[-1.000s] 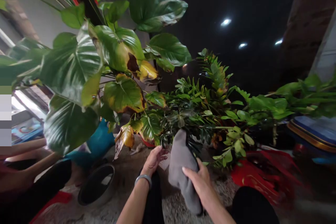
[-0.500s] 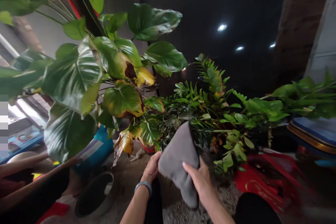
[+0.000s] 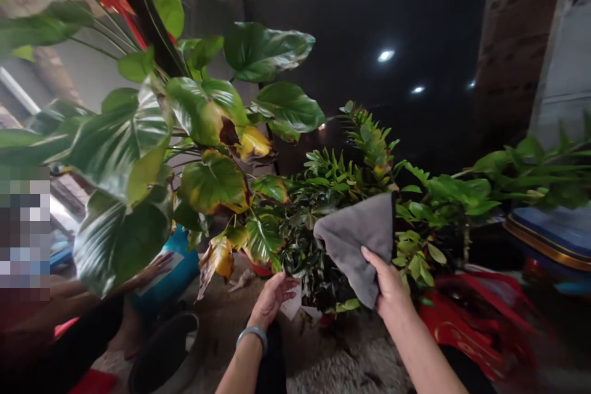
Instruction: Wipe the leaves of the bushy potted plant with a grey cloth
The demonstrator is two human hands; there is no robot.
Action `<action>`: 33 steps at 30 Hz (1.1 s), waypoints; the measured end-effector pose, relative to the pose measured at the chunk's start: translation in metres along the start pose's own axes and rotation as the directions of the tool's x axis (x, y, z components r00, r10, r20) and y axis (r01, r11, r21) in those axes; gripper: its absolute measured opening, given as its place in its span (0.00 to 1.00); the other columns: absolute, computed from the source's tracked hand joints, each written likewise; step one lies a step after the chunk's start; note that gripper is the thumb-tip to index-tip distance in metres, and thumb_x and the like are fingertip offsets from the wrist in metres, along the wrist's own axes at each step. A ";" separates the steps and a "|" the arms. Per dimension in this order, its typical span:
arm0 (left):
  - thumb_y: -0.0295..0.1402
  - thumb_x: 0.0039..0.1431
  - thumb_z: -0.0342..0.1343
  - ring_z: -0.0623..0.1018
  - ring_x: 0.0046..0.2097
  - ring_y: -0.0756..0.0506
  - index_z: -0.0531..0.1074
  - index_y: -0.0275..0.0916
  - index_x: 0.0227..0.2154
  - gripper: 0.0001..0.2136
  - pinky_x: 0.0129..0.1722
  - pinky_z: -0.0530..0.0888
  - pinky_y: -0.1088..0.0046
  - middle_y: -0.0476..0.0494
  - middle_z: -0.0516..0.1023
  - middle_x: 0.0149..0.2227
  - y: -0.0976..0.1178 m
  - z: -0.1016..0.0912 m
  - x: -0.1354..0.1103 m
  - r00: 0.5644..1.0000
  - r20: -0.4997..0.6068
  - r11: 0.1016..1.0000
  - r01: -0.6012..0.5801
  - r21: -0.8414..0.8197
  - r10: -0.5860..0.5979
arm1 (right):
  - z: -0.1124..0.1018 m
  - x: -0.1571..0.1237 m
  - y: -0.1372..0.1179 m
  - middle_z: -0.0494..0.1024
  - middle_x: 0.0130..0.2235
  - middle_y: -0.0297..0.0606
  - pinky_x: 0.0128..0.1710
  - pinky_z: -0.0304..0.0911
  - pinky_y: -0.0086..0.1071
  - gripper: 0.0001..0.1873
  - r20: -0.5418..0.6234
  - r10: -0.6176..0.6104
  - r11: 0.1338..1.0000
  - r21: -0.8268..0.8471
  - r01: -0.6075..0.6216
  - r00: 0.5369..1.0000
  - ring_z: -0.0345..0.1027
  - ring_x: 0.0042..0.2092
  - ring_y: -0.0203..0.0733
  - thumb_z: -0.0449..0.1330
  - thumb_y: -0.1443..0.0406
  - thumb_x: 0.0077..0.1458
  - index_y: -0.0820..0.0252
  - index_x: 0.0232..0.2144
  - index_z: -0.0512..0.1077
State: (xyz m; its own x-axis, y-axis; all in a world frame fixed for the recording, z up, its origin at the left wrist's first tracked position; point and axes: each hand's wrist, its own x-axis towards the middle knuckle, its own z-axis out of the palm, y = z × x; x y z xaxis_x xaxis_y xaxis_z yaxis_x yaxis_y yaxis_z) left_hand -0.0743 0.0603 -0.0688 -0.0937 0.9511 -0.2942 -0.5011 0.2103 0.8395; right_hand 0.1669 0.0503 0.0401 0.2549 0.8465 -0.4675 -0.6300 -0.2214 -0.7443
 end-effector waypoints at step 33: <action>0.48 0.28 0.72 0.77 0.33 0.43 0.74 0.37 0.25 0.23 0.34 0.70 0.67 0.41 0.80 0.29 -0.004 -0.005 0.009 0.998 0.055 0.999 0.021 0.045 -0.023 | 0.037 -0.011 -0.029 0.82 0.23 0.36 0.23 0.75 0.36 0.14 0.145 0.041 0.979 0.192 -0.069 0.989 0.78 0.25 0.48 0.64 0.74 0.43 0.62 0.36 0.75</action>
State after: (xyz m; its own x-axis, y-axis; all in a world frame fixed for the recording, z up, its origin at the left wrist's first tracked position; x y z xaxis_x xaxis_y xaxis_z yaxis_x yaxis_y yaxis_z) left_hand -0.0773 0.0671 -0.0775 -0.0343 0.9570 -0.2880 -0.4637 0.2400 0.8529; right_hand 0.1554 0.0660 0.0848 0.1197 0.8980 -0.4233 -0.7753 -0.1818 -0.6049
